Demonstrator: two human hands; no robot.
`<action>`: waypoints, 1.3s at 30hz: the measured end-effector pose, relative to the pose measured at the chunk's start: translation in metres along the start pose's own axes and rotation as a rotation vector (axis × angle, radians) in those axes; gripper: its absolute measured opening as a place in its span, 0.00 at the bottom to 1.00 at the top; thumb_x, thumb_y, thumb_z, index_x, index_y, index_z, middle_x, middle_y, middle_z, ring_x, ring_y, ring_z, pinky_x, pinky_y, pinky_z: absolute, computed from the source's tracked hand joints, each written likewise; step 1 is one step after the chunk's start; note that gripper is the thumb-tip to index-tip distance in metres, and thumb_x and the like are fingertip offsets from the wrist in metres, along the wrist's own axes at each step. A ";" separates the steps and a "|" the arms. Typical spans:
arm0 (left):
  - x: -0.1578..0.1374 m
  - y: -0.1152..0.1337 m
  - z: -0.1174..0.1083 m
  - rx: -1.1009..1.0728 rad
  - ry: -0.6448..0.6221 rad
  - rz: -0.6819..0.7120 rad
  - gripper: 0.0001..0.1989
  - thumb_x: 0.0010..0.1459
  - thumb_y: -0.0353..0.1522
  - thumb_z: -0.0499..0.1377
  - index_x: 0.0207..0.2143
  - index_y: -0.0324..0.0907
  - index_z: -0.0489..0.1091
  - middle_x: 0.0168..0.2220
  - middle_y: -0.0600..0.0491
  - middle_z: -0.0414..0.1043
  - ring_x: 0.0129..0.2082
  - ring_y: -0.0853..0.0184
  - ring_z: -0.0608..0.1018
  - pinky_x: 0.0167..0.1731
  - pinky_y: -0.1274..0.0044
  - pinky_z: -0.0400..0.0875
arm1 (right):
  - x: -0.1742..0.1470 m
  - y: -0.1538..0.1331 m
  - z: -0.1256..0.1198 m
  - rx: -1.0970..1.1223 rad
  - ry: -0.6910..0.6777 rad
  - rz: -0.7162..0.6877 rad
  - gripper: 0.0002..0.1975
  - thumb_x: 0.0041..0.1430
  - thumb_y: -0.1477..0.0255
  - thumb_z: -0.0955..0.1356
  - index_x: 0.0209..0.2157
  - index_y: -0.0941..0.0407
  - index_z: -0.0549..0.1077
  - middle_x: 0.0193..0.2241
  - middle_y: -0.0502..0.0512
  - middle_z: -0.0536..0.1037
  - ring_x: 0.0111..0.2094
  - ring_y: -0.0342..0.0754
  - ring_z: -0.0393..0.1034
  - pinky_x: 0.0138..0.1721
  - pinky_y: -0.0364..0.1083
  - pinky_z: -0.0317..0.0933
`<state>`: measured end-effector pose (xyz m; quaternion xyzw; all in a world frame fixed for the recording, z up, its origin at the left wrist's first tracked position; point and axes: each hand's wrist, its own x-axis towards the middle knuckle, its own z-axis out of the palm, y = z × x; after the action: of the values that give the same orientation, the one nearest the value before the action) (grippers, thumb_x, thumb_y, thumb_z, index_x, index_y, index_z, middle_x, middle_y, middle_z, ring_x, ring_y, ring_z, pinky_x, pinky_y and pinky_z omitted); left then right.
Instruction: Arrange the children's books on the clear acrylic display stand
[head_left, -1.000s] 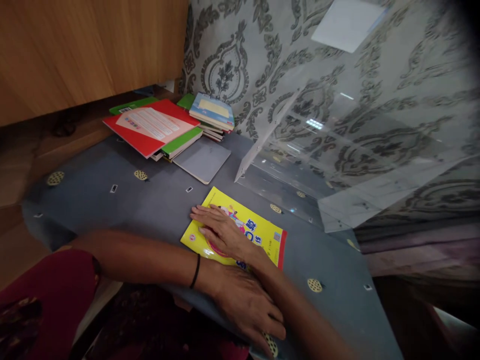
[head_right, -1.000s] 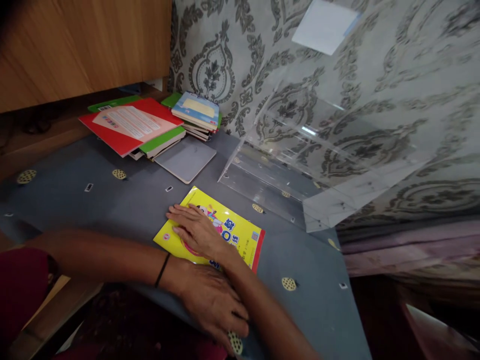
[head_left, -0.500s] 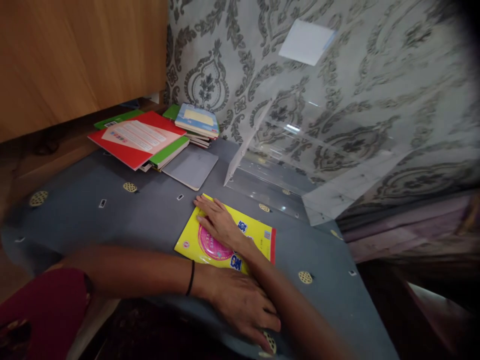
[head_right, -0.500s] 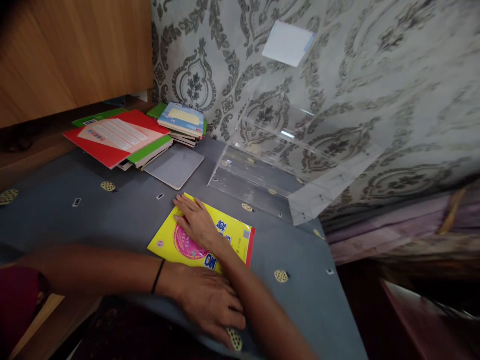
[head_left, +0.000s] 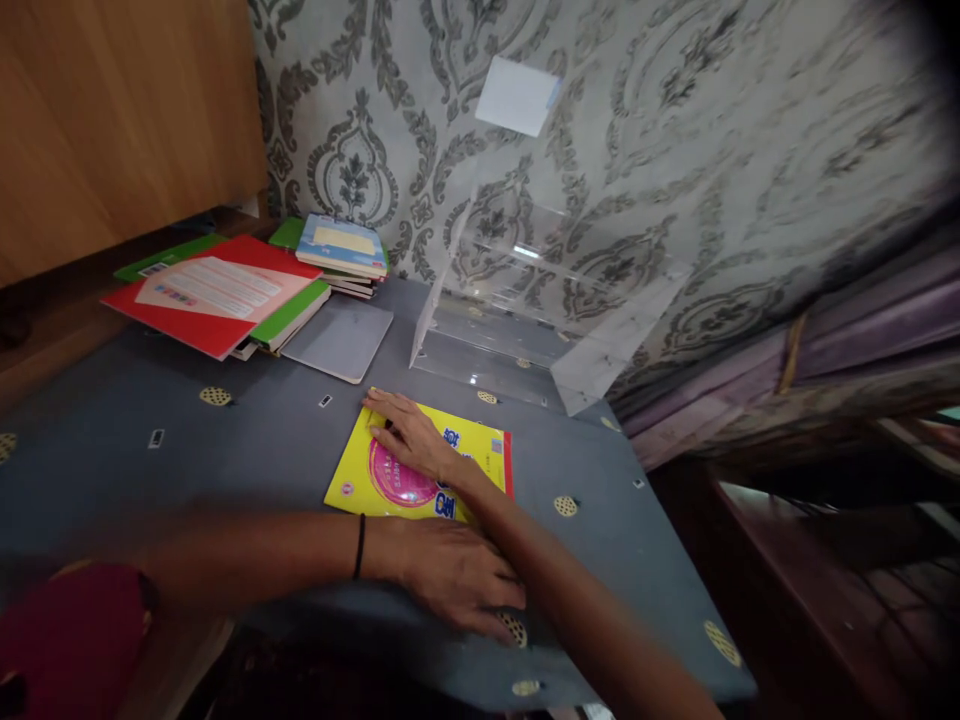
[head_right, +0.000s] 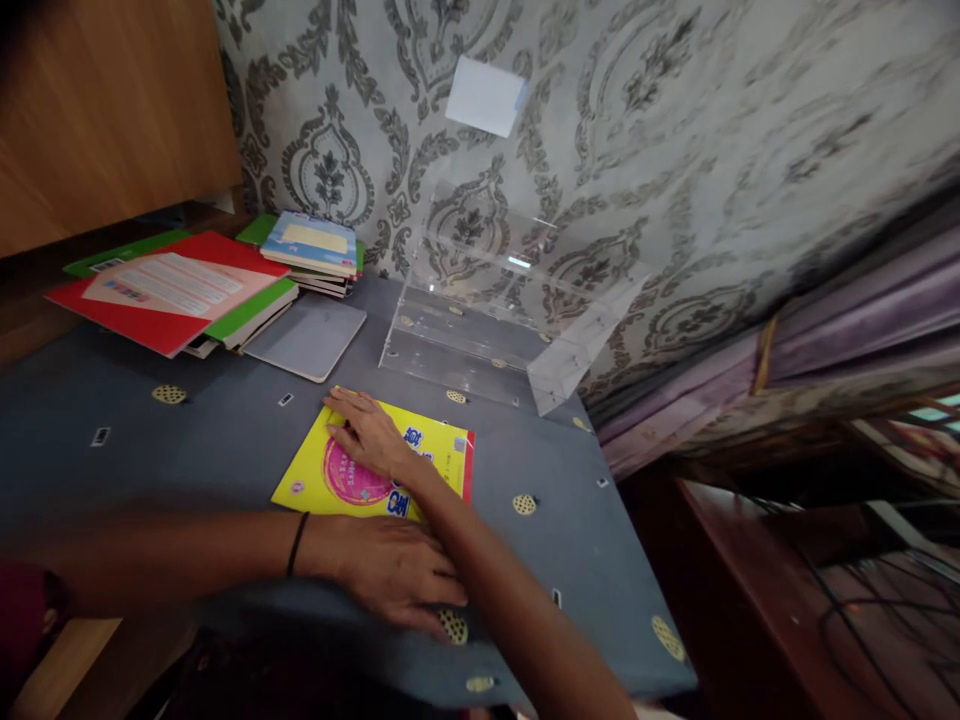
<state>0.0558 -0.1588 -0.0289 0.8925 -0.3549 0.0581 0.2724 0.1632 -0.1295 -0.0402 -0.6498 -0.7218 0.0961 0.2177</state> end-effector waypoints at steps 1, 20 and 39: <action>0.000 0.001 -0.001 0.006 -0.015 0.022 0.11 0.64 0.40 0.59 0.38 0.41 0.74 0.41 0.49 0.80 0.42 0.63 0.81 0.44 0.75 0.73 | -0.003 0.002 -0.002 0.011 0.009 0.002 0.23 0.71 0.65 0.61 0.64 0.54 0.64 0.65 0.61 0.66 0.67 0.50 0.57 0.67 0.57 0.52; -0.005 -0.009 -0.019 -0.100 0.070 -0.082 0.12 0.68 0.33 0.55 0.49 0.37 0.72 0.52 0.46 0.77 0.54 0.64 0.76 0.57 0.73 0.69 | -0.128 0.033 -0.030 0.115 0.337 0.231 0.19 0.70 0.62 0.61 0.55 0.52 0.75 0.57 0.62 0.76 0.60 0.57 0.68 0.61 0.63 0.61; -0.041 -0.084 -0.052 0.465 0.183 -0.501 0.10 0.69 0.28 0.48 0.43 0.38 0.69 0.45 0.46 0.72 0.44 0.61 0.72 0.45 0.70 0.66 | -0.143 0.044 -0.049 0.040 0.415 0.421 0.15 0.67 0.66 0.62 0.47 0.50 0.78 0.47 0.56 0.82 0.47 0.56 0.78 0.49 0.56 0.72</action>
<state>0.0856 -0.0563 -0.0345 0.9811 -0.0761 0.1483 0.0983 0.2324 -0.2712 -0.0426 -0.7867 -0.5091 0.0188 0.3487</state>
